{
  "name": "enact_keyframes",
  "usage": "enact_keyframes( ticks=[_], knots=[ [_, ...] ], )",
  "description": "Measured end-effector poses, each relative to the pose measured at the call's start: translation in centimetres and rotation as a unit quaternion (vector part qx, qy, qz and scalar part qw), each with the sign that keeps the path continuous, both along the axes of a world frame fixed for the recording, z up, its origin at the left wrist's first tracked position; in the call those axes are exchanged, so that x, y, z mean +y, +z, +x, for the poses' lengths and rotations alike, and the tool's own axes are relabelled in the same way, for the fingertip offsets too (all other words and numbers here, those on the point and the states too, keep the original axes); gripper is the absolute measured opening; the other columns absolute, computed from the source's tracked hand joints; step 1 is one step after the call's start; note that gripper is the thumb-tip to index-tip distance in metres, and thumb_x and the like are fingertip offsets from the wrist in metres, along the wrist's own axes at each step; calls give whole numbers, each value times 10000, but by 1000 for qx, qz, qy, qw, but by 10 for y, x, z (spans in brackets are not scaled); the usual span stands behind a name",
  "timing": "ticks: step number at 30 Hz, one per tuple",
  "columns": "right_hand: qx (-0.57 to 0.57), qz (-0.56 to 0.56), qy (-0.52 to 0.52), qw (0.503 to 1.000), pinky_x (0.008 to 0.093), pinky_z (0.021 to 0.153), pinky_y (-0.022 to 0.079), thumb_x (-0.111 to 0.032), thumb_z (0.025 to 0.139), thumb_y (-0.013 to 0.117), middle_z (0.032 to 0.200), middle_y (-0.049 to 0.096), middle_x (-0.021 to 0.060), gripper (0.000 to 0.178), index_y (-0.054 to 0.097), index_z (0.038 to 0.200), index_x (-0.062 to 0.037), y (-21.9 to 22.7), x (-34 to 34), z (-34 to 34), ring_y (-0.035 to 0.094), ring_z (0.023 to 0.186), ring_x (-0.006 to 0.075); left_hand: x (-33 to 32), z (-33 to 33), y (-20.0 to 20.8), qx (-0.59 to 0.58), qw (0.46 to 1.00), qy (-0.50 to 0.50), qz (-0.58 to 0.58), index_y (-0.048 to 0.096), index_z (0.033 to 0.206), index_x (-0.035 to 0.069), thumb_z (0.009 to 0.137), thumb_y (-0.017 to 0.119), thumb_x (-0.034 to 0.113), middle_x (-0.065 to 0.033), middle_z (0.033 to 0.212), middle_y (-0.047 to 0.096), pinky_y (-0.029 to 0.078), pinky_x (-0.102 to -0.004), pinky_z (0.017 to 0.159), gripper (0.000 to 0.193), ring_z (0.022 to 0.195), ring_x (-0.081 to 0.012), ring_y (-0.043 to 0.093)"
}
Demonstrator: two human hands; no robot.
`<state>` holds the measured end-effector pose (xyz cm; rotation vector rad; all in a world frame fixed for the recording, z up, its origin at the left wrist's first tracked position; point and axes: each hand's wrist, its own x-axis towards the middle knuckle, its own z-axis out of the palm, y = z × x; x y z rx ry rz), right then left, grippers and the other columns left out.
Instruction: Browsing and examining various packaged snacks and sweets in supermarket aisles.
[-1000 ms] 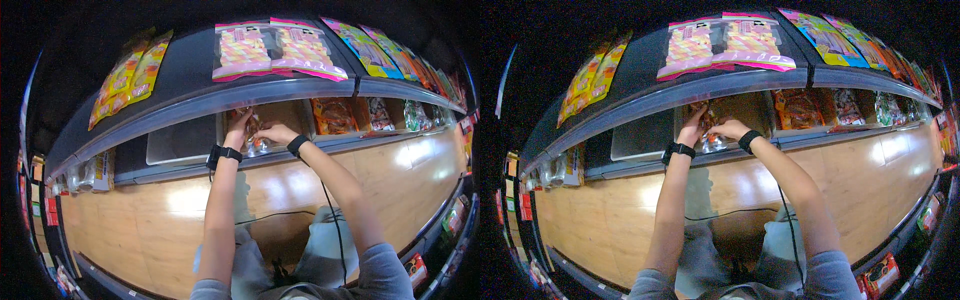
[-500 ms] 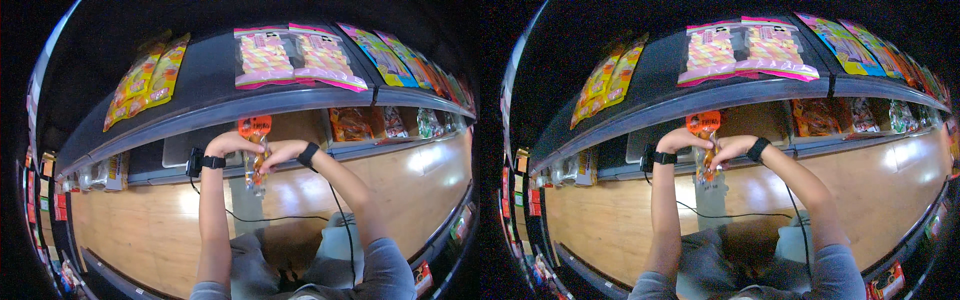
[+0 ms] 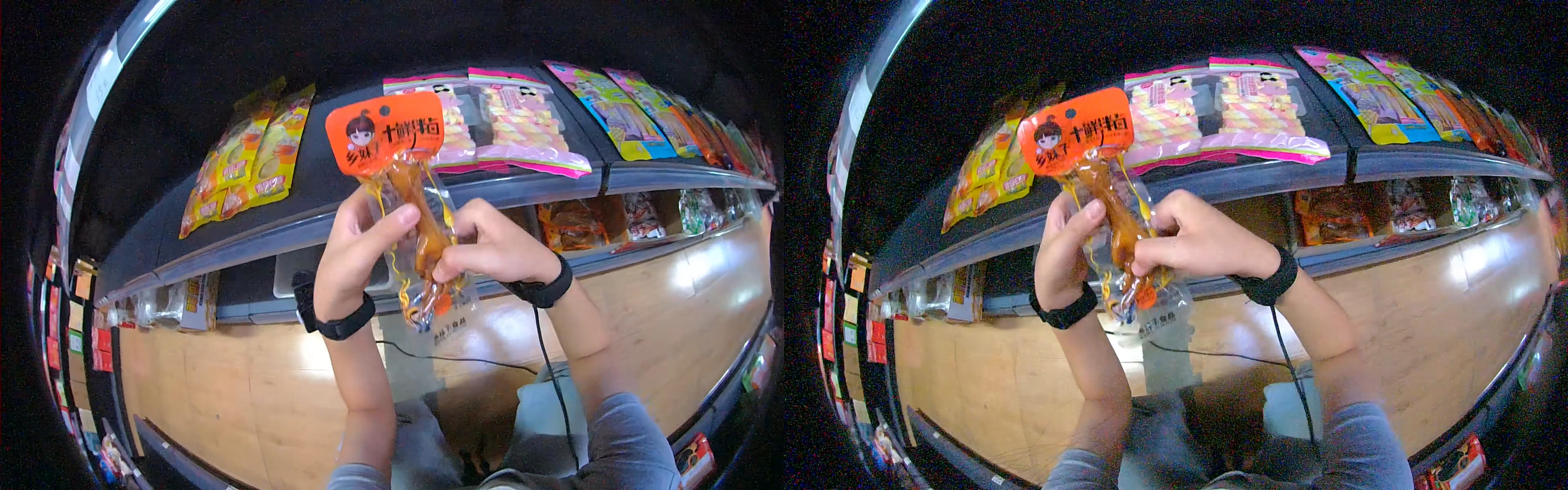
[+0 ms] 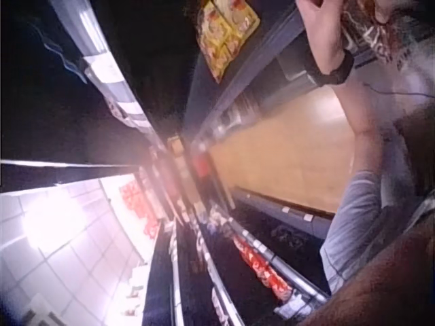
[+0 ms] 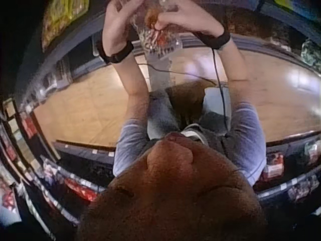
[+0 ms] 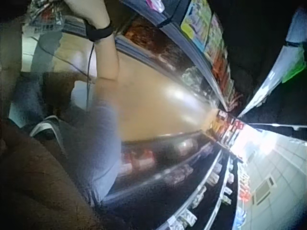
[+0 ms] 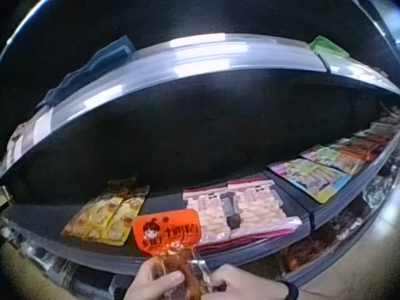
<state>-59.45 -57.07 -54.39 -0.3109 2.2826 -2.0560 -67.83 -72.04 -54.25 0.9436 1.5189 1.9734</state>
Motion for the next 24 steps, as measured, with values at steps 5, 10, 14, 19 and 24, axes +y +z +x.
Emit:
enact_keyframes(
  ticks=[5,10,14,19,24],
  knots=[
    [23,57,-74,995,209,419,374,-121,649,566,519,571,72,174,595,586,38,22,2,5,509,463,70,3,14,15,8,999,-8,-47,507,971,7,821,505,216,-9,854,548,399,-205,668,257,760,-58,489],
    [41,-50,-55,996,207,405,335,-97,639,576,489,536,50,155,574,560,36,32,-6,14,473,452,53,4,21,14,-12,999,-14,38,524,936,-1,834,489,226,-17,835,555,401,-209,665,252,736,-61,492],
    [14,-38,-68,997,202,421,314,-74,626,607,479,514,35,132,562,547,22,31,-9,15,463,472,45,5,23,16,-50,993,-49,90,520,917,14,835,486,241,-23,830,556,407,-213,655,244,724,-70,503],
    [2,-84,-58,995,189,492,379,-57,653,603,581,568,34,83,588,628,21,22,-7,13,511,554,54,8,17,12,-71,991,-60,92,509,937,16,844,466,236,-30,830,557,412,-207,637,242,712,-70,510],
    [74,-75,-57,993,188,410,330,-181,716,608,543,560,16,208,606,637,11,14,-7,8,455,486,16,13,17,10,-93,989,-47,103,499,951,12,851,452,237,-36,834,561,417,-206,626,250,709,-69,517]
  ],
)
